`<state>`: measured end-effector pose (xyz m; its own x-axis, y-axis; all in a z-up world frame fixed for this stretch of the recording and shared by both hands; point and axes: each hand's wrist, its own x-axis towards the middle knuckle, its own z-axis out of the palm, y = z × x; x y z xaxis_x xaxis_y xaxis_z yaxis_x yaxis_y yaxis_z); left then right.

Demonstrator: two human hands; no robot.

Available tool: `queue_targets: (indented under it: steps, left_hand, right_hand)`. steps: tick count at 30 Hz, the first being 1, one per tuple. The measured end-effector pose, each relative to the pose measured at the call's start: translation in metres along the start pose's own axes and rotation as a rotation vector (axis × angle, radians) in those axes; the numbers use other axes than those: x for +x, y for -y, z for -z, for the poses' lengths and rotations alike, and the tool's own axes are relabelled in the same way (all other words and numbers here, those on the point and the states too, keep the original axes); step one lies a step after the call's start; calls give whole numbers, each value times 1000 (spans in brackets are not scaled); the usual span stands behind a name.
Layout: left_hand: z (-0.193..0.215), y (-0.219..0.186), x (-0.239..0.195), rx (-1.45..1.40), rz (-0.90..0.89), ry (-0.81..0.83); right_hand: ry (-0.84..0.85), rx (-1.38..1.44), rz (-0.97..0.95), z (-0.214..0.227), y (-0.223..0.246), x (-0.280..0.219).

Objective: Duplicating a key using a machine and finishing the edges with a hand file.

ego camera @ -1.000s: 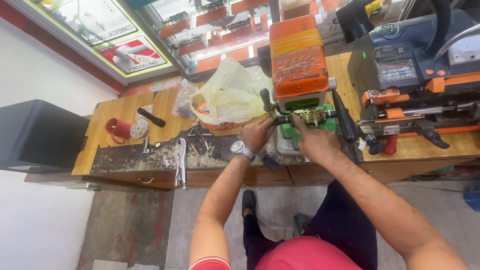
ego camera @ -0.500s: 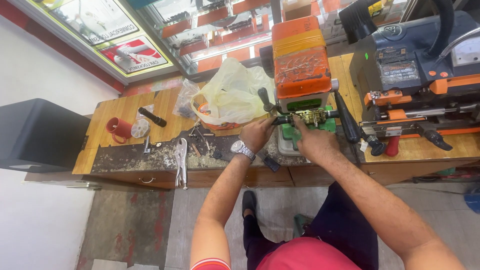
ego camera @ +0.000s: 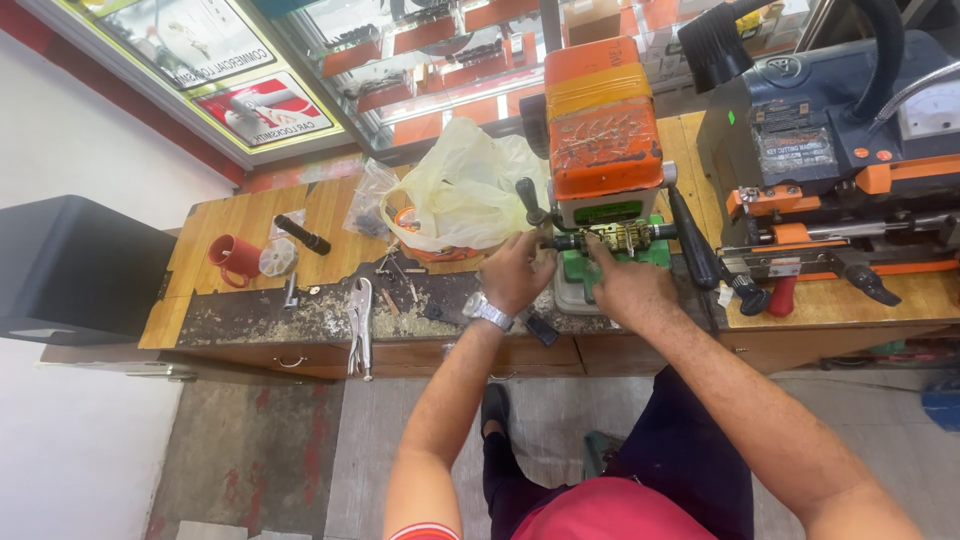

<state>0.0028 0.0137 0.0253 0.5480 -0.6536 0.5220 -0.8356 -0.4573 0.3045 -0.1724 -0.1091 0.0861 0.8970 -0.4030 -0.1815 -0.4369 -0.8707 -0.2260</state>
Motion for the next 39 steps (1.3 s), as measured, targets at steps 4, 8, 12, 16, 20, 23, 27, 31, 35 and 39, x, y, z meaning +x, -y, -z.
queue_targets:
  steps: [4,8,12,16,20,23,27,31,35,39]
  left_hand:
    - [-7,-25,4,-71,0,-147]
    - [-1,-42,12,-16,33,-2]
    - [-5,-48,16,32,90,92]
    - [-16,-45,18,122,-1,-95]
    - [-5,-50,22,84,-102,-203]
    - [-4,-46,24,81,-161,-226]
    - [-9,-44,22,52,-190,-232]
    - [-9,-45,23,41,-188,-234]
    - [-8,-45,24,26,-202,-234]
    - [-7,-46,24,25,-206,-234]
  right_hand:
    - [3,3,0,-1,-1,-1]
    - [-16,27,14,15,3,-11]
    - [-9,49,9,16,-3,-7]
    - [15,207,-10,20,-7,-6]
    - [-52,273,-12,7,-13,-3]
    - [-106,202,4,-2,-12,-3]
    - [-95,193,-22,2,-8,-5]
    - [-102,128,-14,-4,-7,-3]
    - [-105,146,-13,10,-5,-7]
    - [-112,158,-10,5,-7,-4]
